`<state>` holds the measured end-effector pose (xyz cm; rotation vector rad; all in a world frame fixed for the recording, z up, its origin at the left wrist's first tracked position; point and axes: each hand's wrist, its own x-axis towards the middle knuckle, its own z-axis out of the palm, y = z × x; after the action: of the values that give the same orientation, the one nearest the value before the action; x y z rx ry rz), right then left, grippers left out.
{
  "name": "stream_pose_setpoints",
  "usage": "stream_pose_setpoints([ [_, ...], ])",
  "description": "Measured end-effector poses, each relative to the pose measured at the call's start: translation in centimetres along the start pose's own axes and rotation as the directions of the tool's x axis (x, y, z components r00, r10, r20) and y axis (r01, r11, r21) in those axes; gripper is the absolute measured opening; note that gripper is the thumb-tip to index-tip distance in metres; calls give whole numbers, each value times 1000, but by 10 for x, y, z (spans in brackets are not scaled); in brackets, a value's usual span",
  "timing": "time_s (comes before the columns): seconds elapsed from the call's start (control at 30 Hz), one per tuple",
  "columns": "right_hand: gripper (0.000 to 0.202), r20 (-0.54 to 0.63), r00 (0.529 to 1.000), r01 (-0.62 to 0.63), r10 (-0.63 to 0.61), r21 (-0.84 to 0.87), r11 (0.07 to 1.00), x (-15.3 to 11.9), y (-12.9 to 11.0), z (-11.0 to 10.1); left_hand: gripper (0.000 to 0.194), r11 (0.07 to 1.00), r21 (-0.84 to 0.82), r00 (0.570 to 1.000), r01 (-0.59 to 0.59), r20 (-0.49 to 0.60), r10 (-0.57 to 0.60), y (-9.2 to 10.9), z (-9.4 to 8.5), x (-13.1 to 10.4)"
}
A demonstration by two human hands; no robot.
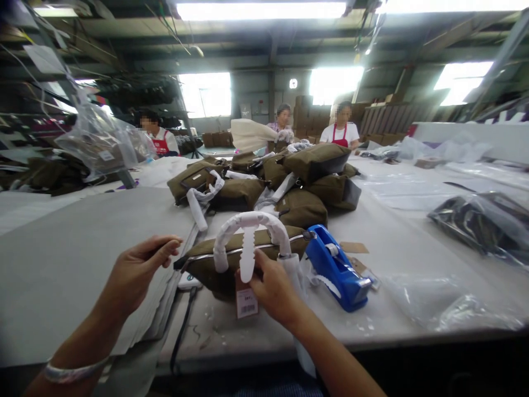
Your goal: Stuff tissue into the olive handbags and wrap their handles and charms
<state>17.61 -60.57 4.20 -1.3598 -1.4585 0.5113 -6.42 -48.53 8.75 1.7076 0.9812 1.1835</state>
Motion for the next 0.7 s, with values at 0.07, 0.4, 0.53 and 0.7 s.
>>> stream_pose_setpoints([
  [0.07, 3, -11, 1000, -23, 23, 39, 999, -3, 1, 3, 24, 987, -144, 990, -74, -134, 54, -6, 9, -7],
  [0.4, 4, -269, 934, 210, -234, -117, 971, -10, 13, 20, 10, 901, -343, 953, -267, 42, 299, 5, 62, -33],
  [0.53, 8, -334, 861, 281, -384, -318, 906, -7, 13, 19, 14, 886, -7, 849, -464, 281, 447, 10, 72, -46],
  [0.7, 11, -327, 873, 258, -362, -320, 912, -4, 12, 16, 21, 873, 104, 869, -477, 203, 451, 10, 78, -45],
])
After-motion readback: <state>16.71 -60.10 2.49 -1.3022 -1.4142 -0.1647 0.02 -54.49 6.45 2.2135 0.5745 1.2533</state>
